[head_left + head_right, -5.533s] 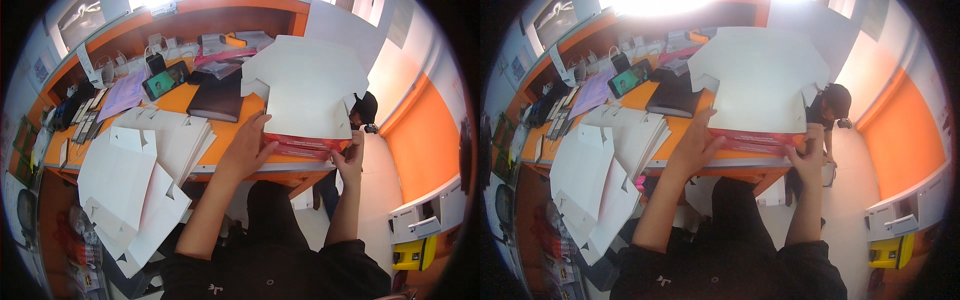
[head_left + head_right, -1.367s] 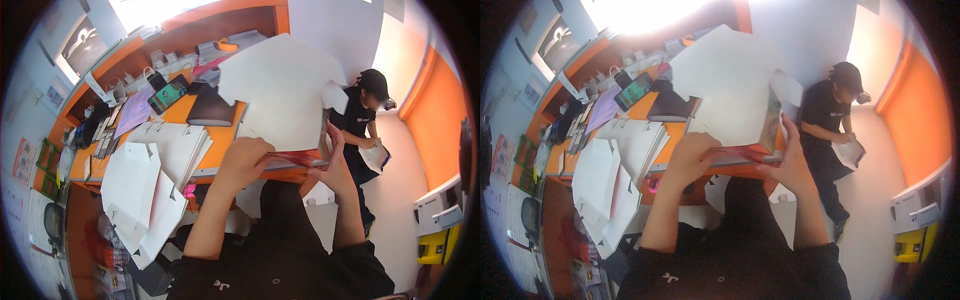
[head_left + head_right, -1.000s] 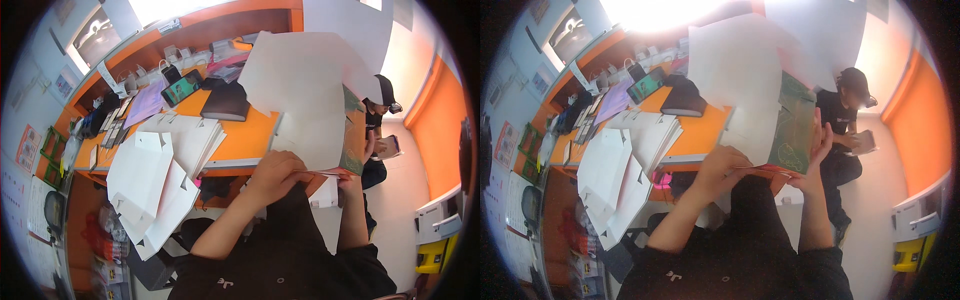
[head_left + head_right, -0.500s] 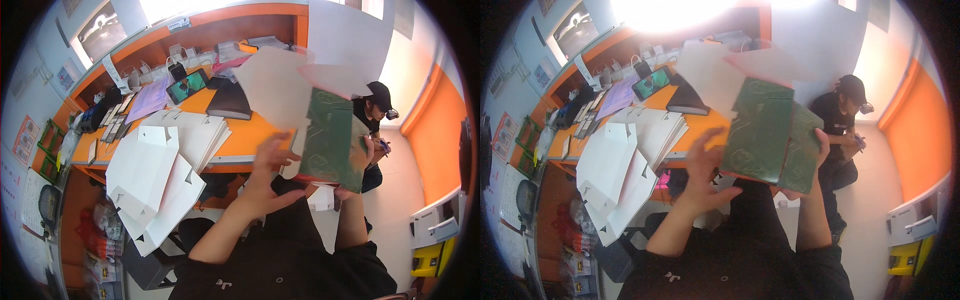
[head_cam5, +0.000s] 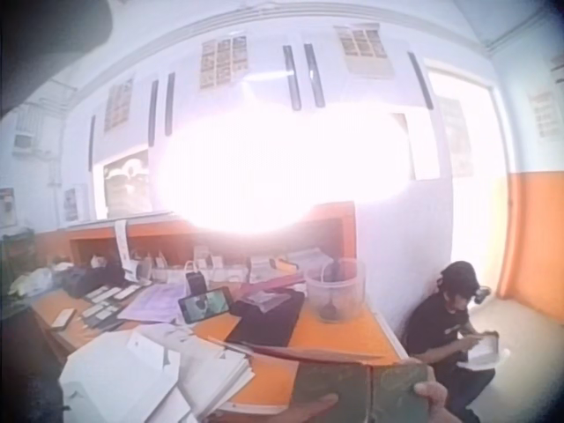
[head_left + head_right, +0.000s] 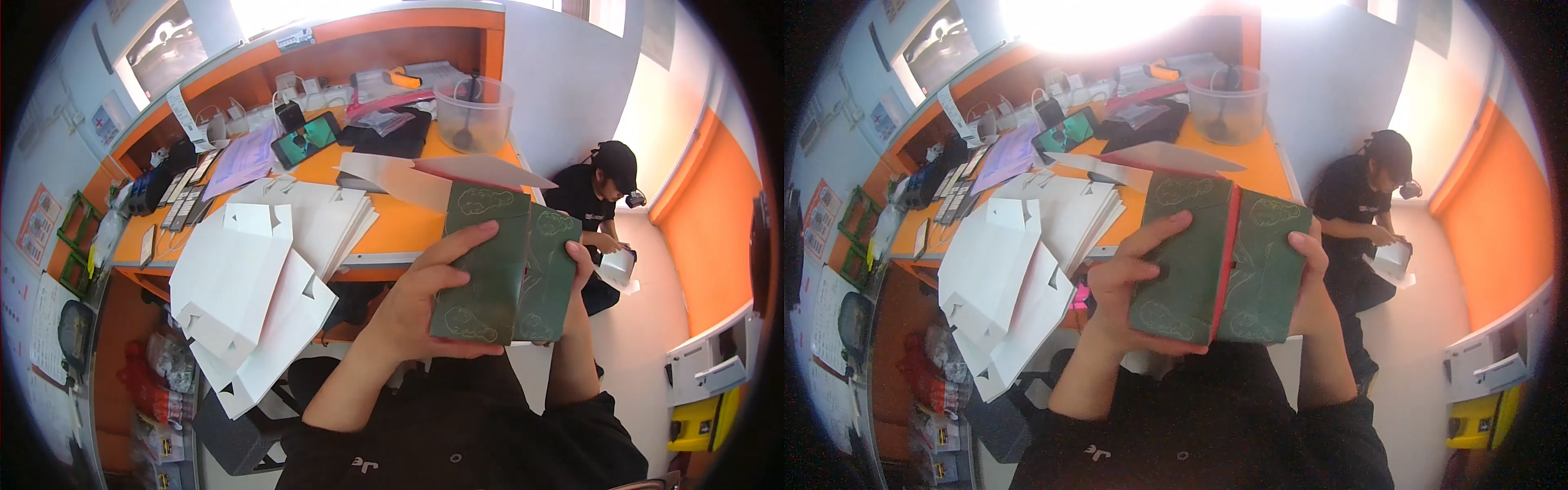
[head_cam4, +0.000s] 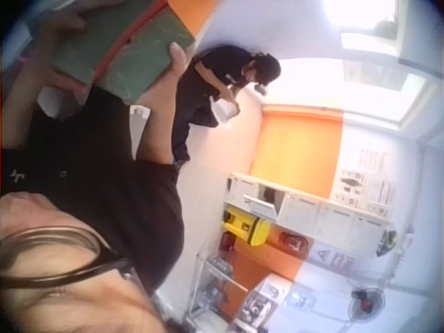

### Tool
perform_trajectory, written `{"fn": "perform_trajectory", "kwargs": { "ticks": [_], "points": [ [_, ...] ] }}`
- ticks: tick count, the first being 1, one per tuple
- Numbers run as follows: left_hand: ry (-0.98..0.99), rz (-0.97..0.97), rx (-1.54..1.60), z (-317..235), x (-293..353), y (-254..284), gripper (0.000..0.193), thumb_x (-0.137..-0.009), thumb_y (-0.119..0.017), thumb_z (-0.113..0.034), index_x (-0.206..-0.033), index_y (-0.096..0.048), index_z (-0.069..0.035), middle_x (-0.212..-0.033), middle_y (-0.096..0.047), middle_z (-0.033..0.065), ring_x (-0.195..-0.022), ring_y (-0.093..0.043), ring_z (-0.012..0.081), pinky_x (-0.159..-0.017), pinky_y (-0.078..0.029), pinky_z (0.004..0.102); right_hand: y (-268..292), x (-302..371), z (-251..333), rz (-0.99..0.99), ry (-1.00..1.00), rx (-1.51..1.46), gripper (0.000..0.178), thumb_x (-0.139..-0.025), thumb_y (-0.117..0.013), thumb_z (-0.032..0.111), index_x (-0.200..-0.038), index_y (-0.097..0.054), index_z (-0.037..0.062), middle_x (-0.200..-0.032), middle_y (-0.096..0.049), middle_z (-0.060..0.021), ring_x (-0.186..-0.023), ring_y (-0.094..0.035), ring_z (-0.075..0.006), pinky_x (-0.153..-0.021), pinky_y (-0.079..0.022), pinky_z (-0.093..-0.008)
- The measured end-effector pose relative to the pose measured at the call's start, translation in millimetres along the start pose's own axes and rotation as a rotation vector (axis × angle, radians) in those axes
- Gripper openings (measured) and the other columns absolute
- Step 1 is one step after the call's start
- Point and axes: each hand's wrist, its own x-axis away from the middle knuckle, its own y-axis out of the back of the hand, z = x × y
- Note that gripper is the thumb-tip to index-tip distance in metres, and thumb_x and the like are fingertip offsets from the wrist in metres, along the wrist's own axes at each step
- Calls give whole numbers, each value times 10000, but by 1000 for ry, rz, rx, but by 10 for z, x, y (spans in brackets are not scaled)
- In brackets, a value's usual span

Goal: The person folds and assembles various cardboard boxes at a desk, handling green and red printed flat cardboard sheets and folding them into three-dimensional containers.

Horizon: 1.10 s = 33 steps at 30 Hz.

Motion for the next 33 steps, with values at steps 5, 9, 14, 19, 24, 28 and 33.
{"fn": "perform_trajectory", "kwargs": {
  "ticks": [5, 9, 14, 19, 24, 28, 33],
  "points": [
    [71, -66, -184, -3, -2, -23, 1089, -526, -927, -348, -1416, -333, -143, -1508, -228, 282, -1378, -297, 438, -1082, -315, 494, -10, -25, -14, -55, 20, -17, 638, -871, -455, 501, -1338, -403, 69, -1309, -502, -152, -1219, -498, -247, -1009, -424, -390],
    [189, -20, -184, -36, -48, -24, 1166, -536, -915, -400, -1467, -272, -117, -1540, -129, 275, -1401, -235, 438, -1101, -289, 477, -39, -35, -35, -114, -29, -109, 586, -902, -412, 484, -1321, -426, 75, -1290, -519, -157, -1211, -505, -241, -1006, -424, -381],
    [245, -11, -60, -51, -78, -84, 1105, -566, -909, -354, -1455, -301, -107, -1555, -85, 259, -1424, -179, 437, -1111, -266, 461, -42, -26, -36, -97, -6, -86, 719, -785, -561, 489, -1352, -337, 108, -1299, -451, -165, -1236, -465, -282, -1015, -410, -410],
    [152, -9, -20, -7, -45, -95, 973, -606, -896, -320, -1415, -385, -149, -1549, -63, 288, -1431, -140, 452, -1113, -243, 478, -16, 15, -30, -34, 23, -36, 751, -812, -577, 500, -1389, -286, 116, -1351, -416, -159, -1250, -460, -270, -1044, -393, -413],
    [93, 9, -9, 71, -29, -49, 907, -590, -896, -370, -1357, -459, -160, -1541, -43, 312, -1429, -129, 464, -1111, -240, 491, 52, 120, -73, 19, -25, -71, 789, -839, -593, 511, -1426, -235, 125, -1403, -380, -154, -1264, -455, -259, -1073, -375, -416],
    [52, -75, 48, 70, -59, 8, 896, -555, -904, -395, -1322, -502, -162, -1538, -27, 318, -1424, -137, 473, -1100, -269, 492, 206, 109, -164, -83, -207, -331, 760, -852, -612, 498, -1417, -260, 130, -1382, -400, -143, -1239, -470, -248, -1063, -382, -409],
    [78, -71, -21, -71, -117, 73, 894, -539, -913, -374, -1309, -514, -160, -1543, -9, 306, -1420, -137, 481, -1094, -291, 490, 204, -54, -56, -394, -462, -842, 555, -910, -483, 497, -1278, -500, 81, -1229, -554, -116, -1125, -548, -220, -985, -431, -364]
  ]
}}
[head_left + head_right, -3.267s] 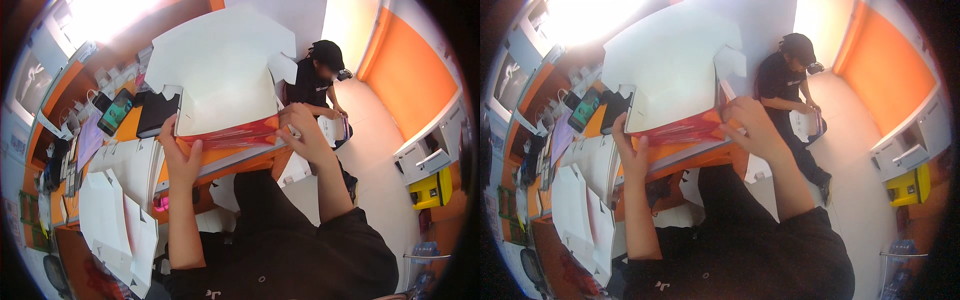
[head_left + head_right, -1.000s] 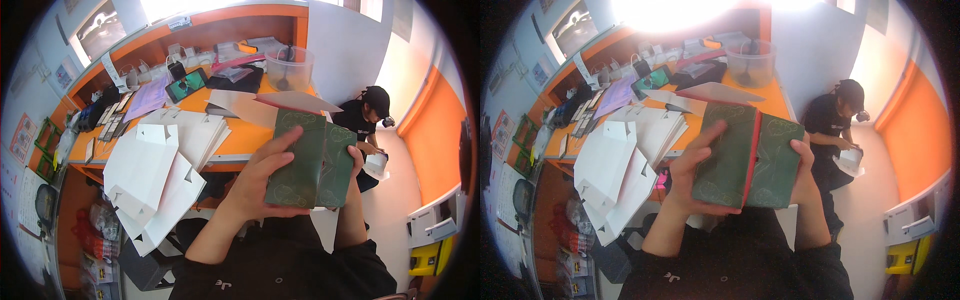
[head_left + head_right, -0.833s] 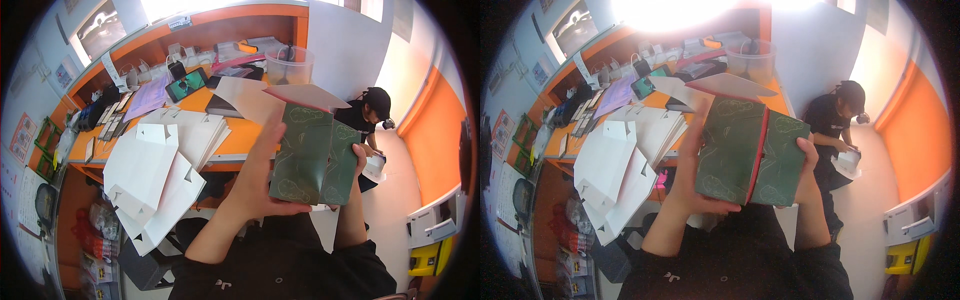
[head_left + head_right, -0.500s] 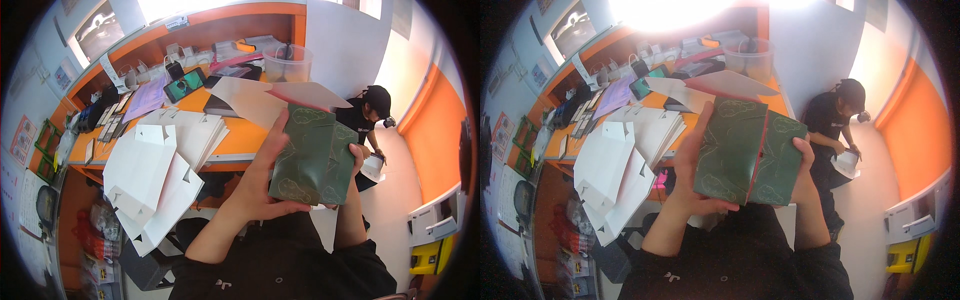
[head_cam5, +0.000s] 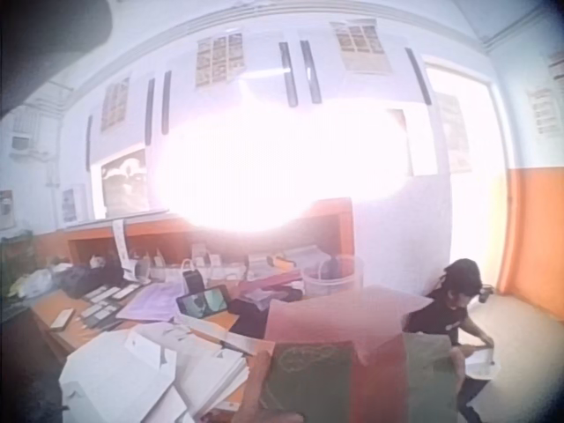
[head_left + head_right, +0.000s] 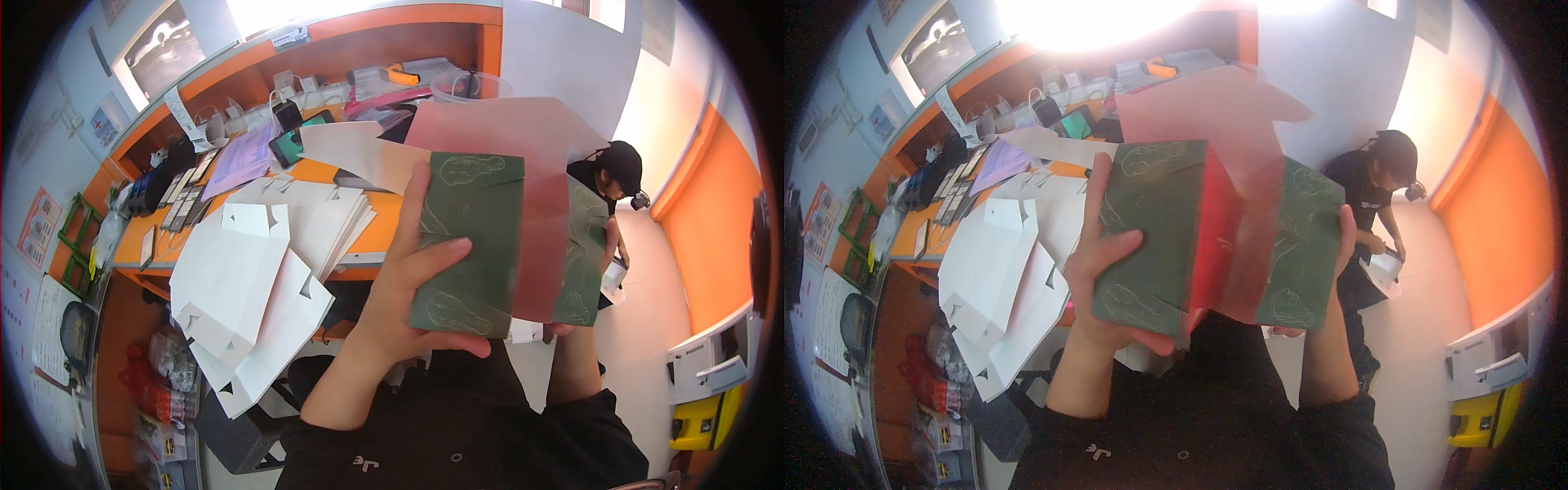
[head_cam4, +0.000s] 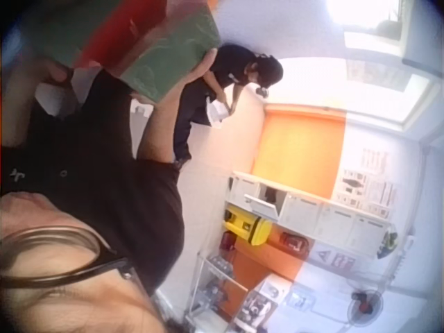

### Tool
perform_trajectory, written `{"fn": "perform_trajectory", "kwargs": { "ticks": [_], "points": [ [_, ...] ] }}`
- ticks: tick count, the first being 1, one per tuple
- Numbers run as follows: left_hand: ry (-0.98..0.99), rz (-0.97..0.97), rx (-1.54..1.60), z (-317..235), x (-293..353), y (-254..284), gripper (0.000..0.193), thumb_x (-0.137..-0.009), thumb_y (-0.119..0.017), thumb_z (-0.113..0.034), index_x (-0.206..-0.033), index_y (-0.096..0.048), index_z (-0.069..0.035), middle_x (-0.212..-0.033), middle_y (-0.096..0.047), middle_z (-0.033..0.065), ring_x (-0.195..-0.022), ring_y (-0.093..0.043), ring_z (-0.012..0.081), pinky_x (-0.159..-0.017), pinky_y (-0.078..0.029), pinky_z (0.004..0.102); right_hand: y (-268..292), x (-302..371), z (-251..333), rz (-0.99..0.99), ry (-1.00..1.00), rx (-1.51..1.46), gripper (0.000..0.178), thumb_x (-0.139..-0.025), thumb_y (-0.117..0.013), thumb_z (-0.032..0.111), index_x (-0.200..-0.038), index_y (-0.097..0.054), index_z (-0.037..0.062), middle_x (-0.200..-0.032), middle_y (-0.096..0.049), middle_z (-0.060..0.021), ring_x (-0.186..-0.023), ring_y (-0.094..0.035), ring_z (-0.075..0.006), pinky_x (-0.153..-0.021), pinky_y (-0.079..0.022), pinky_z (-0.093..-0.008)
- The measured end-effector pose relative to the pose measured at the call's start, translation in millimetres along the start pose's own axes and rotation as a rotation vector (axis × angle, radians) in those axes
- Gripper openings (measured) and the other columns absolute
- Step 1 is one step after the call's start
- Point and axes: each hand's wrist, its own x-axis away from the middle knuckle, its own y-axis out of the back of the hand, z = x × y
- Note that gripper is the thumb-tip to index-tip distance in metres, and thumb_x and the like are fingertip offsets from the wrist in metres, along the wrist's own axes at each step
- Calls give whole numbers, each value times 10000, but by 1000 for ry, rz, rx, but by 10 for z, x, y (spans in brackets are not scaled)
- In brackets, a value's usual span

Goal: The person folds and assembles various cardboard boxes at a desk, handling green and red printed flat cardboard sheets and folding them into three-dimensional containers.

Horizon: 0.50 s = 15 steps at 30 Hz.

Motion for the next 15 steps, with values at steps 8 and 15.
{"fn": "perform_trajectory", "kwargs": {
  "ticks": [8, 15],
  "points": [
    [58, 136, -185, -130, -104, -121, 835, -595, -896, -297, -1295, -470, -135, -1544, -23, 293, -1400, -188, 490, -1082, -315, 490, -343, 93, 100, 57, 232, 420, 926, -687, -651, 604, -1384, -297, 108, -1358, -399, -149, -1253, -425, -289, -1053, -380, -437],
    [74, 136, -124, -119, -123, -158, 849, -622, -886, -277, -1321, -426, -130, -1535, -49, 310, -1395, -195, 496, -1080, -316, 484, -252, 120, 131, 144, 306, 600, 1351, -489, -809, 706, -1489, -109, 127, -1480, -255, -185, -1372, -312, -353, -1117, -332, -504]
  ]
}}
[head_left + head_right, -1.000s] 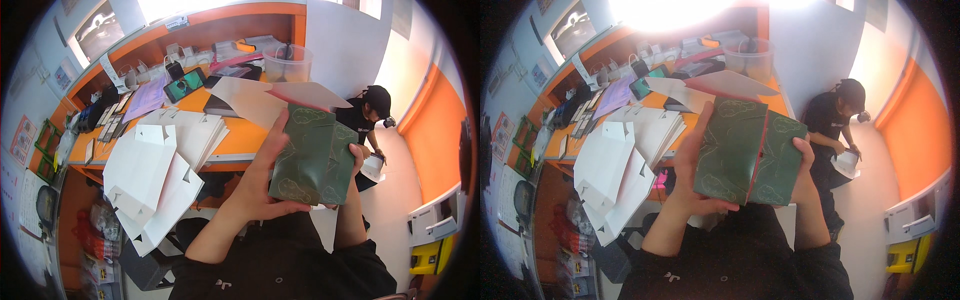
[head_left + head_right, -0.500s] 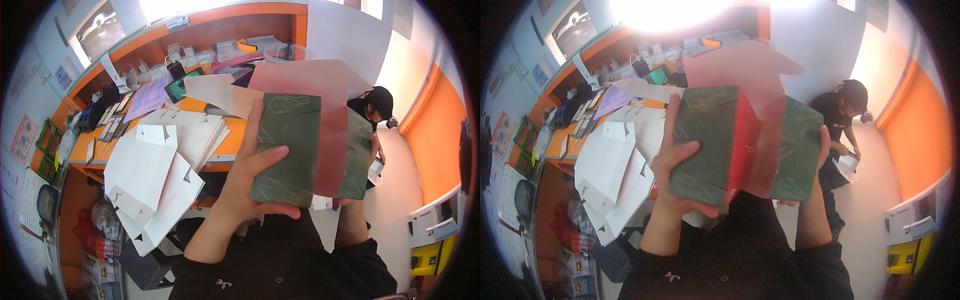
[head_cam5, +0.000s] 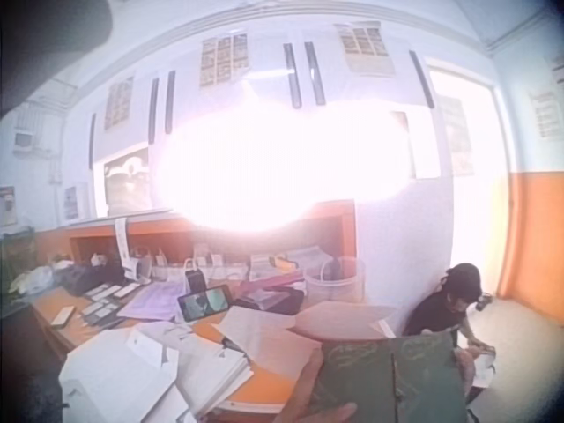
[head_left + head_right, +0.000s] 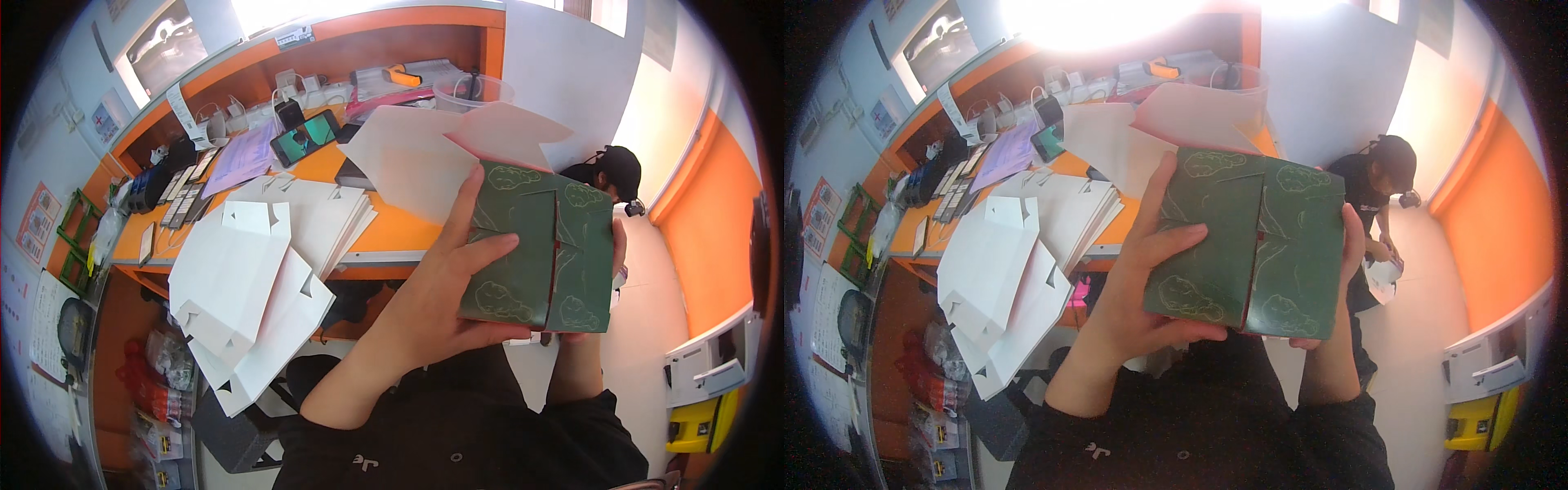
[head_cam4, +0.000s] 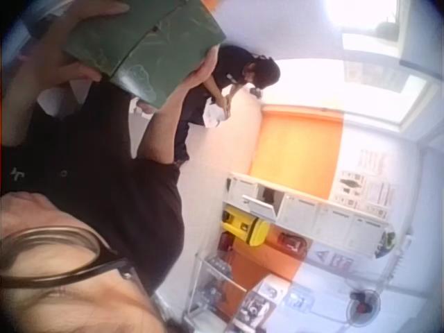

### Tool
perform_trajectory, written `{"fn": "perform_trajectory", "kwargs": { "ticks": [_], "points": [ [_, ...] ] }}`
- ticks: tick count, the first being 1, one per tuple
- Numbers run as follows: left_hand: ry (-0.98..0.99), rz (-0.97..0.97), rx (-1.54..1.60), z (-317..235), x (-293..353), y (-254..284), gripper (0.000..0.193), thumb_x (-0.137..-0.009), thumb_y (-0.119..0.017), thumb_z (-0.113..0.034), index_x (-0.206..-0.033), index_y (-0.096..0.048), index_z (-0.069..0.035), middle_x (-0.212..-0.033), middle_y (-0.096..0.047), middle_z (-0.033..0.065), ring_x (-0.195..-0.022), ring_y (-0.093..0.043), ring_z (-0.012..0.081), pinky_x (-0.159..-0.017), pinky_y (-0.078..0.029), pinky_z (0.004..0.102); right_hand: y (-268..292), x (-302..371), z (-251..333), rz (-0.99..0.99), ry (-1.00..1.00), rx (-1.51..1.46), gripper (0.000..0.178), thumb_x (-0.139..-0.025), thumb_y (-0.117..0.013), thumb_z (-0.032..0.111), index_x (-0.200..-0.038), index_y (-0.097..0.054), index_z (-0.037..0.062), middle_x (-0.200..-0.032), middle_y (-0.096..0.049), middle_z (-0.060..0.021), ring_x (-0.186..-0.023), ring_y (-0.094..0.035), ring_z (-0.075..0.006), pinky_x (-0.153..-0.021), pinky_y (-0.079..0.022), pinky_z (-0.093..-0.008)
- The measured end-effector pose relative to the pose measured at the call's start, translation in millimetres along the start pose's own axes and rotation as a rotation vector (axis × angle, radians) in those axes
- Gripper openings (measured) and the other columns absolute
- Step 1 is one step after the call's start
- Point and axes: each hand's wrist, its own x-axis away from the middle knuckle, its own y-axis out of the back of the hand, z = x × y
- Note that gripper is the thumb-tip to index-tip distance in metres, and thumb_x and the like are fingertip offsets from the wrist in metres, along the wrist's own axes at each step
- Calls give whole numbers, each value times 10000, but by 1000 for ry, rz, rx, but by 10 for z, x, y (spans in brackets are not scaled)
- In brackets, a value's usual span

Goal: The person folds and assembles various cardboard boxes at a desk, handling green and red printed flat cardboard sheets and folding them into three-dimensional containers.

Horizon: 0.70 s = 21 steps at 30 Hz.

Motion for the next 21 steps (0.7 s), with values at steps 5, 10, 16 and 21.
{"fn": "perform_trajectory", "kwargs": {
  "ticks": [5, 10, 16, 21],
  "points": [
    [36, 35, -7, -70, 14, 29, 828, -616, -889, -289, -1301, -457, -118, -1536, -43, 310, -1405, -174, 490, -1085, -303, 485, -36, -38, 72, -86, 3, 83, 1336, -521, -735, 776, -1485, -107, 96, -1486, -246, -192, -1376, -302, -360, -1120, -323, -515],
    [20, -85, -29, -114, 17, 48, 887, -525, -910, -400, -1293, -521, -184, -1532, -134, 305, -1411, -195, 469, -1100, -248, 517, -84, -90, 153, -222, -54, 107, 1404, -482, -747, 789, -1485, -98, 52, -1455, -284, -193, -1353, -328, -343, -1107, -327, -477],
    [75, 98, -157, -141, 20, 19, 829, -619, -869, -328, -1292, -450, -89, -1528, -79, 320, -1387, -239, 480, -1089, -304, 449, -66, -171, 153, -321, -67, 50, 1291, -581, -696, 766, -1493, -90, 82, -1507, -202, -214, -1378, -293, -380, -1126, -295, -528],
    [29, 52, -83, -59, 11, -71, 866, -597, -882, -353, -1323, -456, -146, -1540, -68, 302, -1397, -220, 470, -1111, -253, 474, -28, -320, 171, -296, -433, -336, 1068, -743, -662, 614, -1494, -125, 78, -1530, -215, -124, -1363, -329, -365, -1111, -315, -534]
  ]
}}
